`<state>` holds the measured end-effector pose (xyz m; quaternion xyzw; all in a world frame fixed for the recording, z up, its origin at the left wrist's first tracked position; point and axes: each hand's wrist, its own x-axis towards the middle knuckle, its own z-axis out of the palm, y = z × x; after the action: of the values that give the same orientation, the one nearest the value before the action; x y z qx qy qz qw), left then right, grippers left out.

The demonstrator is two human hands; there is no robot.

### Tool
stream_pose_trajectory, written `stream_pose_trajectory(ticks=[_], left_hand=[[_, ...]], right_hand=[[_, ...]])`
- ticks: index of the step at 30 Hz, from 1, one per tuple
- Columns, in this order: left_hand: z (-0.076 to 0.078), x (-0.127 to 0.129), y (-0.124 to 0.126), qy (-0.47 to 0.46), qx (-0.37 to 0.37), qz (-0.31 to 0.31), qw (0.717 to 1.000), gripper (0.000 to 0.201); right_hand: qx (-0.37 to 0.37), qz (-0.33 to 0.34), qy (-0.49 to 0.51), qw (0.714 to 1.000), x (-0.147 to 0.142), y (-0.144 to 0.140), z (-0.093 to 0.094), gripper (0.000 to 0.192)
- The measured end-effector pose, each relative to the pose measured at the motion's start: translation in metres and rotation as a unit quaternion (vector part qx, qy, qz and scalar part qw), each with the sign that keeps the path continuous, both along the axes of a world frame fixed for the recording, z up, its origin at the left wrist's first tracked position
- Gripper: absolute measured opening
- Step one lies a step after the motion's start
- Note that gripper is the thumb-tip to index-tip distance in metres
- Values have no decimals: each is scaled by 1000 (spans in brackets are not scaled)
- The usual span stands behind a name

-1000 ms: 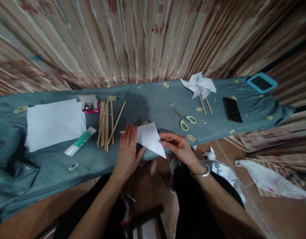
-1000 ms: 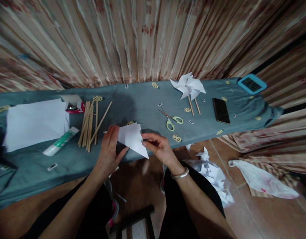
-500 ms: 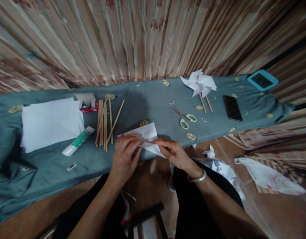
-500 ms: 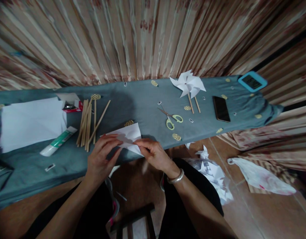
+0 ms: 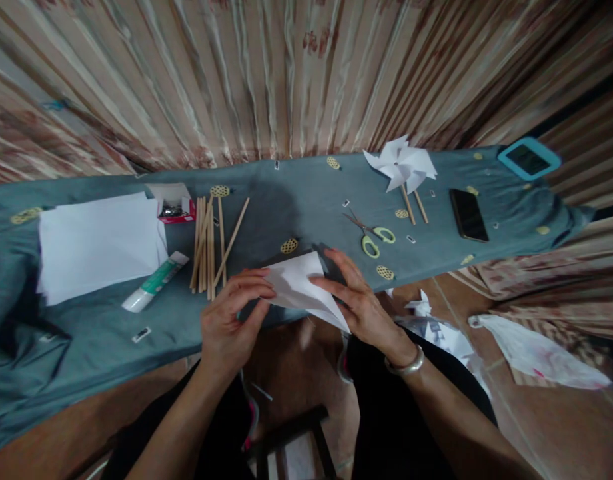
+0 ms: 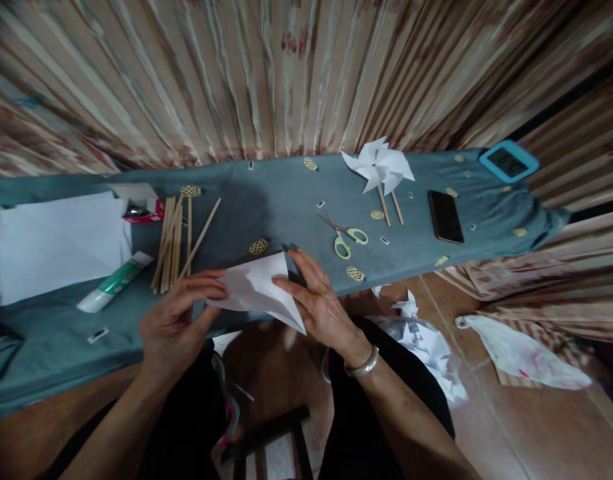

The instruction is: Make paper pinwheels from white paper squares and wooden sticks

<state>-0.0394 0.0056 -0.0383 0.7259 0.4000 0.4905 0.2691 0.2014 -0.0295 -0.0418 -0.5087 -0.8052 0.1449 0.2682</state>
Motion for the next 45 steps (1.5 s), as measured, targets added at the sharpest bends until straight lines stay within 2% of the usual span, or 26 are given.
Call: stream_pose_trajectory(ticks=[4,7,12,18,23,27,32,37,43,45], left_hand=[[1,2,-1,50,33,-11,998,13],[0,4,-1,149,83,-11,985,19],[-10,9,-2,277,113,-42,953,31],[-19,4,-6,331,98,-44,938,26],[-23,-4,-9,343,87,-38,935,25],[-26,-4,-9,319,59,-36,945,22],[-27,-4,-7,287,38,-40,956,22],[-34,-6,-3,259,52,-21,964,23],[-31,2,-5,247,80,0,966,52],[-30,5,-4,250,90,-13,964,53]], right_hand=[[110,-74,-22,991,5,0,2,44],[138,-110,-81,981,9,1,0,43],[130,-39,-148,980,3,-2,-7,36],[70,48,-142,986,-2,-9,-8,39],[35,36,-115,992,6,-10,-7,31],[-36,19,-8,999,10,-2,-8,30],[-80,-52,127,987,6,15,-14,24],[-113,-100,159,976,-2,28,-15,26],[-108,-94,170,975,-11,36,-13,24],[-110,-95,167,975,-13,38,-12,24]])
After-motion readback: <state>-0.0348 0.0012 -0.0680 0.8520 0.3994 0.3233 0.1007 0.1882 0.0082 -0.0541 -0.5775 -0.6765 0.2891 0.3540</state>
